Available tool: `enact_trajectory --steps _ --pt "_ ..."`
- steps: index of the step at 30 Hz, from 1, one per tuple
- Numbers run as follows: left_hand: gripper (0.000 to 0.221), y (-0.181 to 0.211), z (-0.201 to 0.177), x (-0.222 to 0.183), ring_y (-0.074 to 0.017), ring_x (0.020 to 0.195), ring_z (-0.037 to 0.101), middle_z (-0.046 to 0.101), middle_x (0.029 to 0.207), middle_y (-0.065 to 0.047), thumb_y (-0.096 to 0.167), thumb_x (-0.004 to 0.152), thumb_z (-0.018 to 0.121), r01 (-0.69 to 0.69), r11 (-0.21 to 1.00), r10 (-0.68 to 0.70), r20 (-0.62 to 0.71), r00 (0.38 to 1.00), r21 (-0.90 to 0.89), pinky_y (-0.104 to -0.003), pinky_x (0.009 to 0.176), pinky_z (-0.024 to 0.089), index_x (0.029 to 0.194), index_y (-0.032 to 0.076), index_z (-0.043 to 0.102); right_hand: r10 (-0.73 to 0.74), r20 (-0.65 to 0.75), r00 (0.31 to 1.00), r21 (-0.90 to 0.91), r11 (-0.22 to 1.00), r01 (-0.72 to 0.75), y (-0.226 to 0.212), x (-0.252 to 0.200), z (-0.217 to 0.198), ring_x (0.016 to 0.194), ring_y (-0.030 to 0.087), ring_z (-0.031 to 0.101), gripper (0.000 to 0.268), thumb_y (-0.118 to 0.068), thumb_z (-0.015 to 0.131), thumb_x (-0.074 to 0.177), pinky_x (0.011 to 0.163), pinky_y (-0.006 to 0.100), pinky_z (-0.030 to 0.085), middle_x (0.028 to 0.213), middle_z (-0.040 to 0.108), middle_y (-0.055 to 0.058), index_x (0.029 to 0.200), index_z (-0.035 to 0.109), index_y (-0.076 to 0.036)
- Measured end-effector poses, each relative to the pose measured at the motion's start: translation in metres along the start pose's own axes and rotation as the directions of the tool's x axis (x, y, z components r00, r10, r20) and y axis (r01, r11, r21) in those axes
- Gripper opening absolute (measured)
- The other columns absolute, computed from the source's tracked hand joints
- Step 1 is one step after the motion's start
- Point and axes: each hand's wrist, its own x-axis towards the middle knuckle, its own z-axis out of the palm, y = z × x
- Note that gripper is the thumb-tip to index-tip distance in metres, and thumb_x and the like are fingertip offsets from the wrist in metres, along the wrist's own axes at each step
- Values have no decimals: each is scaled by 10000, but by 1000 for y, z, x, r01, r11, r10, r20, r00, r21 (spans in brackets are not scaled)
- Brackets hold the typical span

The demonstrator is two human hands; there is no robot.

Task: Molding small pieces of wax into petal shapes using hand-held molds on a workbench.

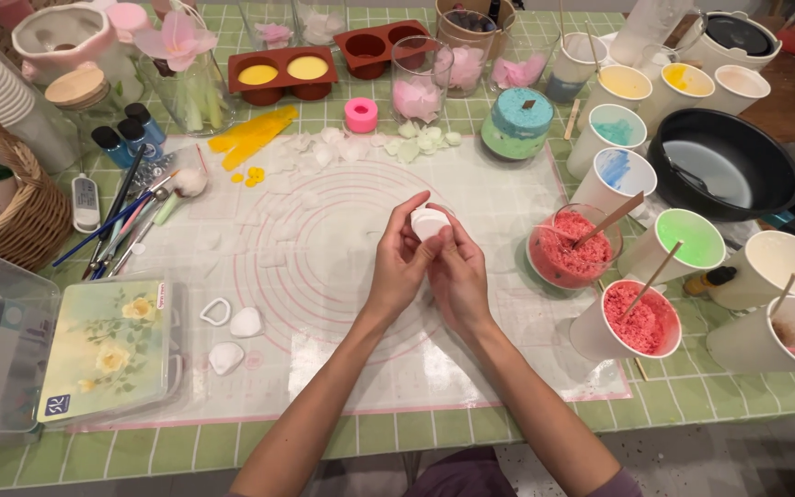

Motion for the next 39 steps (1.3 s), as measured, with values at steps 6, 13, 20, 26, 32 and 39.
enact_trajectory --steps 6,13,20,26,32,39 --pt "352 -12 -5 -3 -52 784 612 680 988 -36 69 1007 657 11 1000 -13 -89 996 -21 -214 658 513 1347 12 587 -17 31 999 7 1000 17 10 -4 -7 1215 264 623 487 -230 439 1124 1107 413 496 1323 596 179 1485 422 98" --pt "363 -14 -16 0 -91 850 658 706 1008 -61 65 986 706 3 995 -13 -92 996 -102 -238 752 555 1325 -14 602 -27 54 998 -29 999 28 9 -3 -8 1222 305 638 490 -235 429 1112 1082 423 505 1352 598 210 1464 436 106" --pt "453 31 -21 10 -145 1073 645 657 1221 -67 88 917 730 -127 948 131 7 991 290 -301 853 551 1347 34 601 -40 -20 999 -97 995 38 13 7 -23 1222 207 627 469 -103 545 1063 1072 381 522 1369 618 136 1488 462 78" --pt "318 44 -22 8 -159 1003 710 736 1118 -68 89 845 792 -184 833 188 47 981 522 -316 833 587 1153 29 737 2 20 1000 -141 990 1 8 7 -24 1078 142 629 491 -129 578 1065 967 327 525 1237 651 94 1517 464 26" --pt "327 41 -44 17 -170 992 728 756 1098 -128 107 877 747 69 997 -69 -2 998 42 -316 876 604 1184 12 687 86 27 996 -48 995 -84 2 12 -32 993 150 640 472 -192 578 1064 925 301 532 1228 665 92 1470 501 37" --pt "179 -2 -63 18 -152 828 607 668 881 -70 199 1029 668 124 988 -128 -42 991 -88 -314 728 501 1028 21 667 139 -19 990 15 990 -139 2 12 -39 936 146 641 430 -210 571 1063 898 287 552 1202 671 81 1426 534 18"
